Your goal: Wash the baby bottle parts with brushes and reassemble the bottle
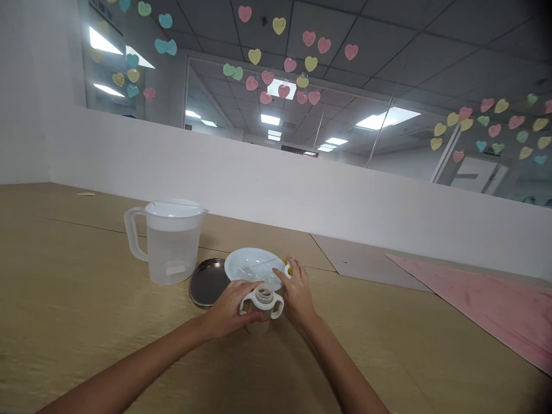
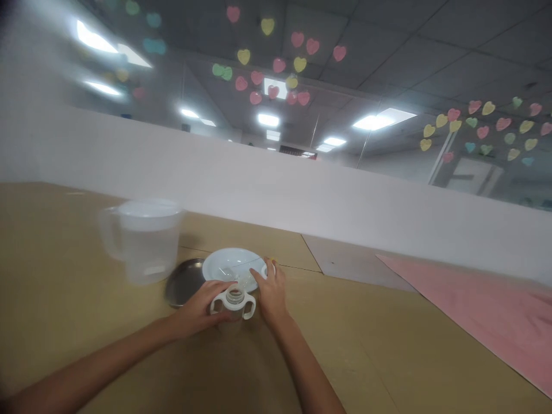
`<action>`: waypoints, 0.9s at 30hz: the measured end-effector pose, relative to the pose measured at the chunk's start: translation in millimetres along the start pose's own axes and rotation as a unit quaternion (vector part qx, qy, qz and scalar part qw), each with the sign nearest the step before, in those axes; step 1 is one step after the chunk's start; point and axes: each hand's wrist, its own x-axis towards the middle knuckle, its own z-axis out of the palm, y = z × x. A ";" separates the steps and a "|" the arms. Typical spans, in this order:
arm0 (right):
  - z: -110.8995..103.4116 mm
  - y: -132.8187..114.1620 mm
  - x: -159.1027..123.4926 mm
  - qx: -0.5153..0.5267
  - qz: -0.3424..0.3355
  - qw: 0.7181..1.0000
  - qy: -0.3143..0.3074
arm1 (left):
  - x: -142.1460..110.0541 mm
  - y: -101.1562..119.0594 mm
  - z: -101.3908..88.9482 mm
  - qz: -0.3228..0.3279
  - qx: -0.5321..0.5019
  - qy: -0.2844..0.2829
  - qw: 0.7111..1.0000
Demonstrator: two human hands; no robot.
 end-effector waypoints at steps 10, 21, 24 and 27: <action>-3.5 -5.1 0.8 0.177 0.120 0.977 -0.006 | -5.0 -7.5 4.3 -0.017 0.021 0.006 1.000; -0.8 -8.3 -4.4 0.154 0.038 0.980 -0.123 | -3.4 -40.8 -32.8 0.078 0.251 0.223 0.939; 1.0 -7.6 -6.0 0.135 0.041 0.980 -0.141 | -7.2 -68.3 -63.2 0.018 0.332 0.350 0.876; 1.4 -7.7 -6.2 0.126 0.044 0.981 -0.141 | -13.3 -91.7 -87.9 -0.058 0.347 0.437 0.828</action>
